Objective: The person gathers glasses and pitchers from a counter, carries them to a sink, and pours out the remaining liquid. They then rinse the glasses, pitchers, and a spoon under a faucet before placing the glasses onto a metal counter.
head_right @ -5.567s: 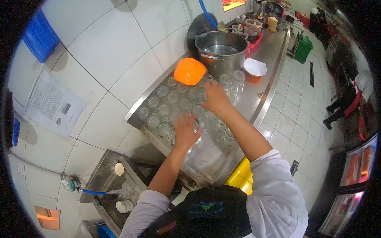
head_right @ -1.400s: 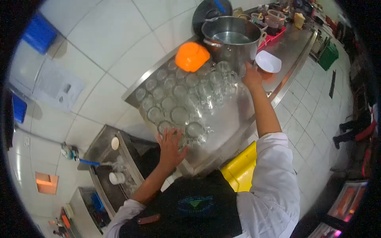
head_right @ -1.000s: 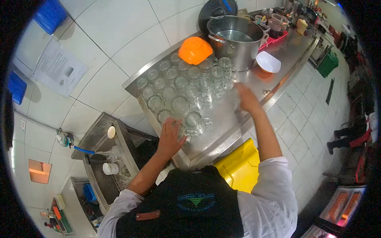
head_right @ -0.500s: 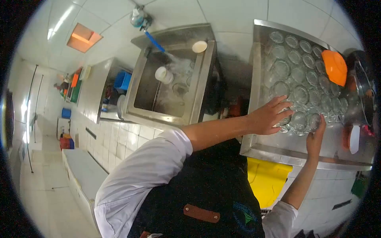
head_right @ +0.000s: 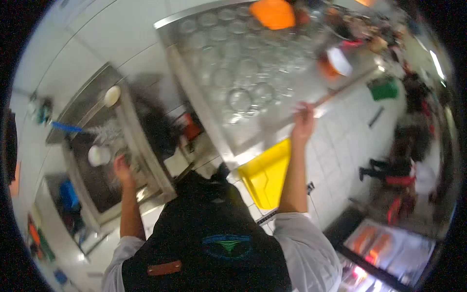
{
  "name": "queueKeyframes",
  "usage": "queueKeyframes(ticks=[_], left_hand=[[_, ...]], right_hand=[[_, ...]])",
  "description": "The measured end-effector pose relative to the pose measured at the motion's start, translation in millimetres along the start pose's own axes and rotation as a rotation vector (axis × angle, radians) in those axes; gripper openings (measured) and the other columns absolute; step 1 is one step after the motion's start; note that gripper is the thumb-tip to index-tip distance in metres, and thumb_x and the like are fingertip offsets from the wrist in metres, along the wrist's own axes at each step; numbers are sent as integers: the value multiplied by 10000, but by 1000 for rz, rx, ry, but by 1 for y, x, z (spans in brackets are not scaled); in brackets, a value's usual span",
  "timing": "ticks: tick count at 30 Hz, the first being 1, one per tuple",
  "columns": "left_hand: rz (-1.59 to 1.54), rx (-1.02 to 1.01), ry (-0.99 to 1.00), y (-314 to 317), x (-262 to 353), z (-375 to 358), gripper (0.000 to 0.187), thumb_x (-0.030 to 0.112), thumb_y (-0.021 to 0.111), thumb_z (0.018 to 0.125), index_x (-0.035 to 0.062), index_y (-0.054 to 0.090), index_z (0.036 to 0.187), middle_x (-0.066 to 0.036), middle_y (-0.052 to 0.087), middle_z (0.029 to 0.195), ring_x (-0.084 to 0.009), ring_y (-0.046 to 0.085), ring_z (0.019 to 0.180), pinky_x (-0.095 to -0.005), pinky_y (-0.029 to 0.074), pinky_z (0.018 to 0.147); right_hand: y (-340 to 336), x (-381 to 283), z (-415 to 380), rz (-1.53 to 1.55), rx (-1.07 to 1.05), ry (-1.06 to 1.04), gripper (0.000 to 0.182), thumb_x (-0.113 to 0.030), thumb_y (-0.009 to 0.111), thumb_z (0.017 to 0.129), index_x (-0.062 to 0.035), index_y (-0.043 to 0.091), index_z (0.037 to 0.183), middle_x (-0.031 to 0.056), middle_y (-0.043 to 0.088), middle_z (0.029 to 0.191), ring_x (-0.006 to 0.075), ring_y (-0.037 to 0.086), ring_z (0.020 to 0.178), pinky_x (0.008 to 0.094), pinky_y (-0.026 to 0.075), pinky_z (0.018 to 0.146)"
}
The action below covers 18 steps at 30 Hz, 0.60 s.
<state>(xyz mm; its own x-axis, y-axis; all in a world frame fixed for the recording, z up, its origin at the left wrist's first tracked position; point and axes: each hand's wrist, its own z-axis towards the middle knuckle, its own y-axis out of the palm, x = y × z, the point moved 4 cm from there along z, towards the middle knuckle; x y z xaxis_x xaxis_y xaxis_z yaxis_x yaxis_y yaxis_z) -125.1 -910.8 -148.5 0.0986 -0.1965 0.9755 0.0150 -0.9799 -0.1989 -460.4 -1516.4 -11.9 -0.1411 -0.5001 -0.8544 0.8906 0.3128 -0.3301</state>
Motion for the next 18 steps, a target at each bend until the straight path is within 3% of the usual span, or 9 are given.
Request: queueKeyframes(ticks=[1, 2, 5, 7, 8, 12, 14, 15, 18], left_hand=[[-76, 31, -319, -19, -51, 24, 279, 201, 565, 911, 32, 575, 1132, -94, 587, 1034, -227, 569, 971, -363, 452, 865], [-126, 75, -638, -28, -94, 43, 328, 232, 573, 915, 51, 567, 1189, -109, 579, 1092, -241, 564, 997, -385, 447, 868], [224, -165, -973, -26, -92, 47, 361, 260, 525, 963, 68, 568, 1265, -177, 547, 1233, -276, 587, 1006, -383, 497, 811], [325, -351, -915, -25, -114, 57, 488, 236, 532, 958, 74, 419, 1404, -196, 453, 1359, -321, 546, 1105, -412, 503, 842], [33, -147, -925, -15, -221, 88, 625, 233, 555, 945, 81, 265, 1477, -205, 415, 1399, -339, 496, 1185, -466, 475, 905], [391, -82, -134, 3, -293, 100, 804, 231, 604, 862, 23, 138, 1483, -229, 444, 1387, -424, 437, 1257, -449, 319, 1087], [470, 43, -723, -35, -107, 56, 835, 196, 605, 843, -1, 103, 1480, -327, 484, 1290, -406, 529, 1163, -441, 410, 1009], [410, 25, -687, -36, -128, 63, 834, 208, 597, 843, -6, 102, 1479, -357, 485, 1266, -393, 534, 1160, -453, 432, 984], [273, 230, -496, -41, -169, 81, 796, 224, 568, 841, -3, 149, 1478, -330, 509, 1262, -400, 553, 1132, -453, 439, 974]], right_hand=[[15, -19, -23, 200, 47, 37, 363, -32, 492, 903, -14, 469, 1265, 115, 560, 1167, 174, 583, 931, 306, 482, 841], [30, -37, -42, 207, 31, 85, 368, -7, 480, 890, -5, 468, 1258, 119, 566, 1154, 166, 587, 893, 300, 489, 820], [55, -82, -99, 207, -63, 171, 382, 50, 451, 862, -4, 474, 1240, 102, 582, 1131, 142, 583, 814, 293, 502, 790], [79, -102, -132, 147, -137, 199, 365, 29, 461, 870, -14, 489, 1231, 100, 592, 1122, 142, 593, 790, 281, 503, 767], [88, -114, -145, 35, -201, 204, 388, 57, 445, 835, -30, 512, 1207, 78, 597, 1123, 130, 576, 784, 306, 525, 760], [157, -169, -188, 25, -387, 231, 344, 32, 464, 892, -22, 499, 1229, 98, 584, 1084, 141, 575, 822, 297, 518, 772], [197, -186, -210, 68, -512, 297, 343, 31, 469, 899, -24, 495, 1237, 96, 587, 1063, 147, 579, 850, 290, 503, 788], [216, -195, -220, 89, -545, 310, 338, 29, 473, 903, -24, 496, 1236, 94, 590, 1057, 150, 583, 862, 286, 498, 790], [288, -226, -252, 53, -751, 245, 235, 22, 522, 914, -8, 540, 1146, 85, 614, 1034, 159, 601, 923, 299, 520, 785]])
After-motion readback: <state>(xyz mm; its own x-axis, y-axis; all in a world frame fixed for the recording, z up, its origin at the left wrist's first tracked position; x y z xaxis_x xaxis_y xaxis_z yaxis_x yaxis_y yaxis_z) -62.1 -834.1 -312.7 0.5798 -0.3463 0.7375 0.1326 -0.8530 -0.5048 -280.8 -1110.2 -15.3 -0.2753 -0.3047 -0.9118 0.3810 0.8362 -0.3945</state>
